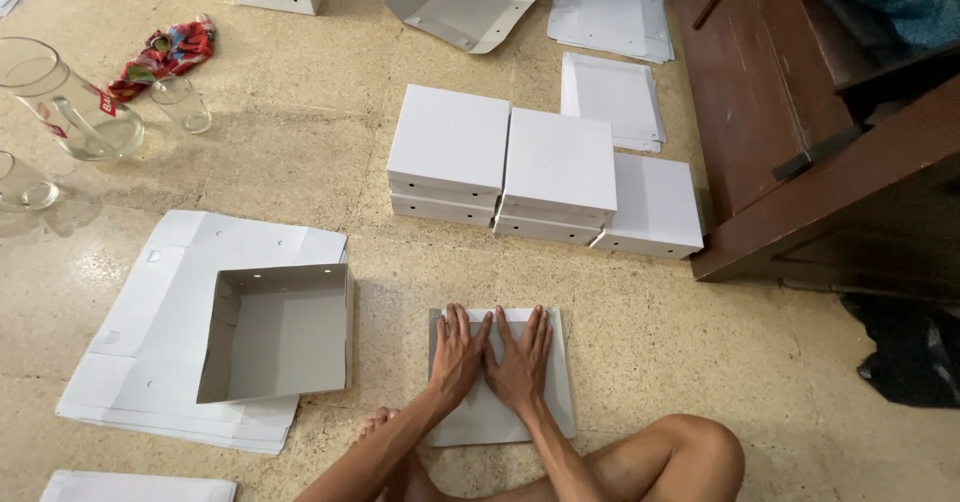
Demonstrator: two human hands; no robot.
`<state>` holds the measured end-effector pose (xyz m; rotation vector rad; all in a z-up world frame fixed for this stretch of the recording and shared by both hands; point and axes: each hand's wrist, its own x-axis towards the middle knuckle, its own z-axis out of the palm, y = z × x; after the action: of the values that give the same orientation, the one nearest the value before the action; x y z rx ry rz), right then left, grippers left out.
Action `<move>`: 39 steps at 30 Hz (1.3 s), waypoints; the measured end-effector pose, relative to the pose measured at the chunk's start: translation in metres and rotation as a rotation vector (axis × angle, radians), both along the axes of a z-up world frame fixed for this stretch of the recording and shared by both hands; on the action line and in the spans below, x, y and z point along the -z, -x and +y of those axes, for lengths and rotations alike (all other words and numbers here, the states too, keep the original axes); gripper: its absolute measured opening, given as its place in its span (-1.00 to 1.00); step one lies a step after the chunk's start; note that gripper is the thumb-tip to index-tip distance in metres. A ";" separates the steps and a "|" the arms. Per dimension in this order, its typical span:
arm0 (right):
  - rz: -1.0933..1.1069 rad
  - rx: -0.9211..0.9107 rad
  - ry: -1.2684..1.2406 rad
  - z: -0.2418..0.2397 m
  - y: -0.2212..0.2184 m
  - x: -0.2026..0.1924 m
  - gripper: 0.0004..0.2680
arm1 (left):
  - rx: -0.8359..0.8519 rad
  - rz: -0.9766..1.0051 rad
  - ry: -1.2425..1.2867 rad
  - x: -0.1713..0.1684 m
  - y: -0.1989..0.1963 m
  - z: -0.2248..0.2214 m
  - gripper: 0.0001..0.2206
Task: Assembling a white cardboard box by folding its pre-scored flaps into shape.
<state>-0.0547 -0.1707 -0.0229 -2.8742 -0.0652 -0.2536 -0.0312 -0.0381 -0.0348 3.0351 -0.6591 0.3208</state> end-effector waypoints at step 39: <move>-0.054 -0.395 -0.406 0.037 0.001 -0.033 -0.69 | -0.407 0.149 0.200 0.000 0.169 0.095 -0.42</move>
<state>-0.0555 -0.1342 0.0101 -2.3884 -0.5208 -0.2338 -0.2007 0.0568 -0.0344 2.9362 0.0056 0.1510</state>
